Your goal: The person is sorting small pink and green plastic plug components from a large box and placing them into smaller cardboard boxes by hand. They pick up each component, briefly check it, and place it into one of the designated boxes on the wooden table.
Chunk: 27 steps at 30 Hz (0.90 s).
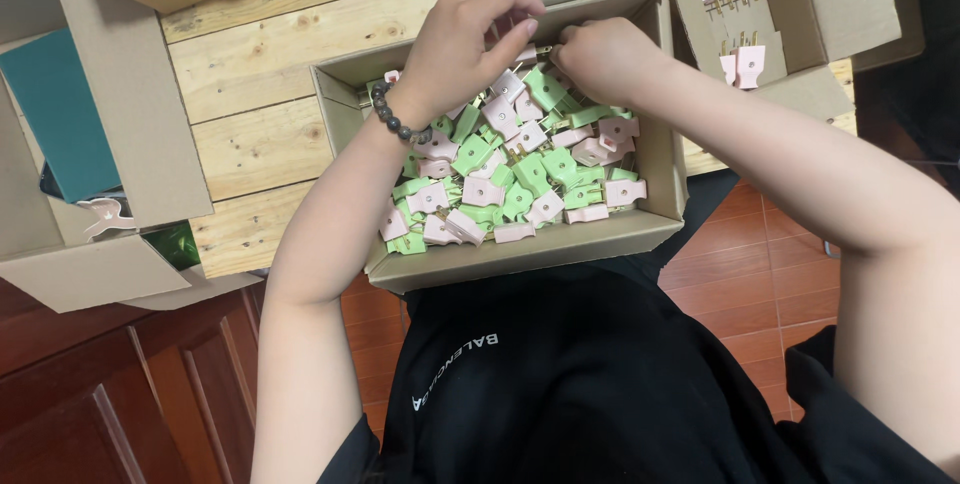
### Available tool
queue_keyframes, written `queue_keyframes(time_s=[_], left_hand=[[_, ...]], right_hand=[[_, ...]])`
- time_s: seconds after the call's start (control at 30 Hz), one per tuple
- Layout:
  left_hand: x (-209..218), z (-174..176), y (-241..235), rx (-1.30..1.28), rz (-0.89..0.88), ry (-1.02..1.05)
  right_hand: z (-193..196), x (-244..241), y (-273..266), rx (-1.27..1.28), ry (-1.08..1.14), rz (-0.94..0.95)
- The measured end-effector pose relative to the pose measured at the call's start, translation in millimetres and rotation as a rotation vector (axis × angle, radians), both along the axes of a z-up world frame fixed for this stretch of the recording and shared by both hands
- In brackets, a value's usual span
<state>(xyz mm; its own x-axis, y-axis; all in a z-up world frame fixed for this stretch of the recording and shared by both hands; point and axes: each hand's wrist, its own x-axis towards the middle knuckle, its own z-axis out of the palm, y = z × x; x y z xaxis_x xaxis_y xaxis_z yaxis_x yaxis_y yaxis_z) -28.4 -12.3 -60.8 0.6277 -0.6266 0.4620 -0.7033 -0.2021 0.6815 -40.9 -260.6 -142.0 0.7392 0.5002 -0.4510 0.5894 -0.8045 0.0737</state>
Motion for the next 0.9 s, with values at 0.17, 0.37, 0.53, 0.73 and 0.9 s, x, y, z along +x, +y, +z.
queue_keyframes(time_s=[0.17, 0.37, 0.53, 0.73, 0.9], left_hand=[[-0.5, 1.6, -0.2, 0.009, -0.02, -0.005], [0.1, 5.5, 1.0, 0.002, -0.017, 0.004], [0.4, 9.7, 3.5, -0.007, -0.02, -0.006], [-10.2, 54.5, 15.2, -0.173, 0.022, -0.047], [-34.1, 133.4, 35.2, -0.333, -0.062, -0.113]], right_hand=[[-32.2, -5.6, -6.3, 0.001, -0.264, 0.114], [-28.0, -7.0, -17.0, 0.046, -0.436, 0.174], [46.8, -14.7, -12.3, 0.039, -0.234, 0.014], [179.5, -39.5, 5.5, 0.652, -0.202, -0.022], [205.0, -47.1, 38.3, 1.312, -0.393, 0.156]])
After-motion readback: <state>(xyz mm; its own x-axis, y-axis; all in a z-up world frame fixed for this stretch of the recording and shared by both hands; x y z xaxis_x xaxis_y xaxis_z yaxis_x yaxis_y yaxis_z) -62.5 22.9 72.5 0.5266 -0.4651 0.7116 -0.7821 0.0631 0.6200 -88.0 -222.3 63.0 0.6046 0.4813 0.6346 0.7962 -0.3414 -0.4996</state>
